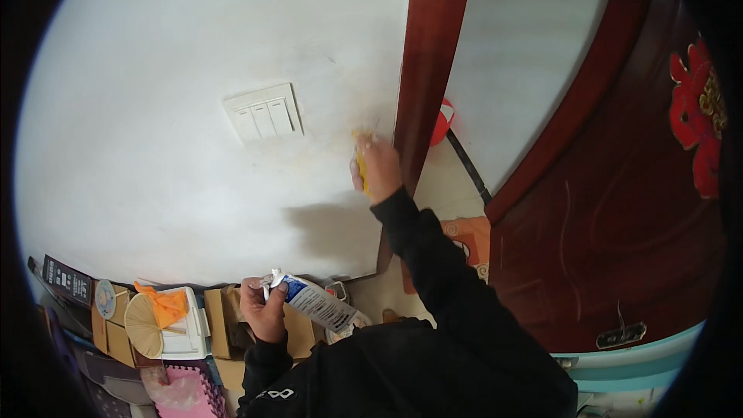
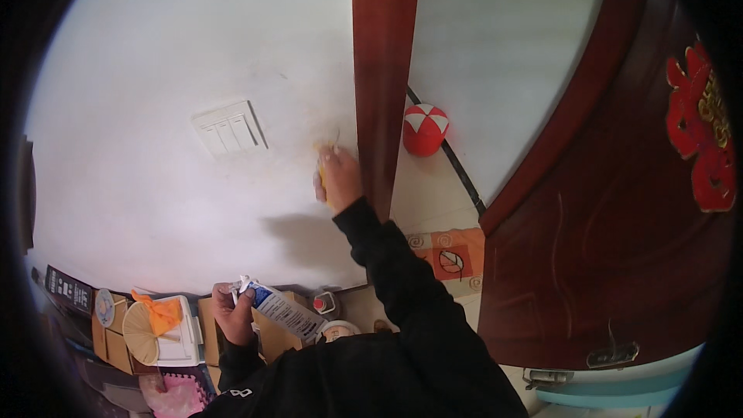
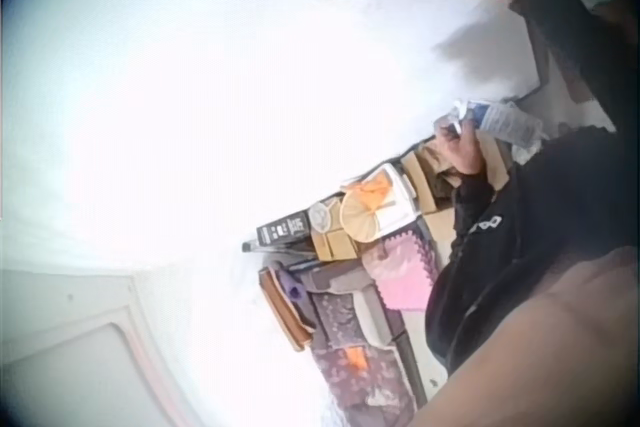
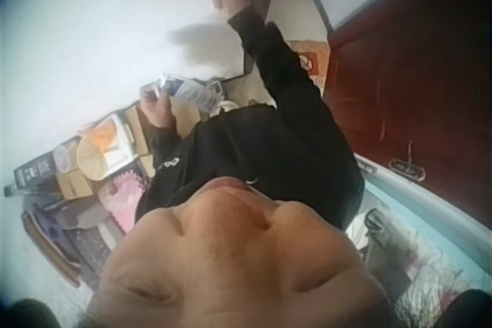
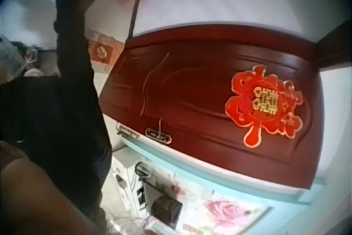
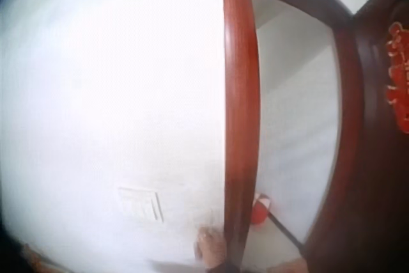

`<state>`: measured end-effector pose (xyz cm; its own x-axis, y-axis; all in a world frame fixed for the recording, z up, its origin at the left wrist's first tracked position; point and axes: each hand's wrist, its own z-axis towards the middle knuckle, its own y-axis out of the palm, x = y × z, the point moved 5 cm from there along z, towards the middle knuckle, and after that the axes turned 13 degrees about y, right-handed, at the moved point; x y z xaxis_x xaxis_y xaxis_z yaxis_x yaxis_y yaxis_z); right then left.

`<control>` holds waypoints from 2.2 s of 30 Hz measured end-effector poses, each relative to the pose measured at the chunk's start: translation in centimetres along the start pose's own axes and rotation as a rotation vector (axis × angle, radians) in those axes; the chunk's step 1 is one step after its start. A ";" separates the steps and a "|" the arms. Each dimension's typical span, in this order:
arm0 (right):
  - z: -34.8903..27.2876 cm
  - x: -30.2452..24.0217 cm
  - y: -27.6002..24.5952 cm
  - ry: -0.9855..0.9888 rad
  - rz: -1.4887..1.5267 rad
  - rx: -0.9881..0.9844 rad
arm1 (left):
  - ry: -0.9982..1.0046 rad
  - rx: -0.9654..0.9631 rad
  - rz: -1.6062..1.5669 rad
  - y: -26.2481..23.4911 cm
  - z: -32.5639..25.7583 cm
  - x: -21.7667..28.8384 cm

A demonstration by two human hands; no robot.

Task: The person applies a white paste from a tube onto a wall near a light switch using a small spatula. They repeatedly squeeze the tube and spread the paste over a specific area to fill imperfections or holes.

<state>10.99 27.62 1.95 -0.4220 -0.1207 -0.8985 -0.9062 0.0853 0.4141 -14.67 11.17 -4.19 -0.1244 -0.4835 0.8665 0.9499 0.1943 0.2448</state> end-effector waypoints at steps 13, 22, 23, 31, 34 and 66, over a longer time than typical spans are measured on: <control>-1.5 -0.2 0.4 0.054 0.083 0.009 | -0.056 0.015 0.021 -0.5 -0.5 -0.3; -0.5 -9.4 5.3 -0.184 -0.168 -0.074 | -0.055 0.010 0.012 -0.8 -0.7 -0.1; -0.4 -8.8 4.6 -0.135 -0.185 -0.056 | -0.045 0.009 0.012 -0.8 -0.7 -0.1; -4.0 -9.1 5.0 -0.512 -0.482 0.036 | -0.050 0.047 -0.017 -0.8 -0.8 -0.4; -2.9 -12.6 8.8 -0.916 -0.915 0.214 | -0.055 0.017 -0.047 -0.4 -0.6 -0.3; -1.9 -14.8 7.6 -0.888 -1.113 0.428 | -0.045 0.038 -0.049 -0.5 -0.7 -0.3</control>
<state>10.26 28.15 18.67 0.7617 0.2969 -0.5759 -0.6020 0.6531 -0.4595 -14.89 10.60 -4.87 -0.1841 -0.4550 0.8713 0.9308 0.2040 0.3032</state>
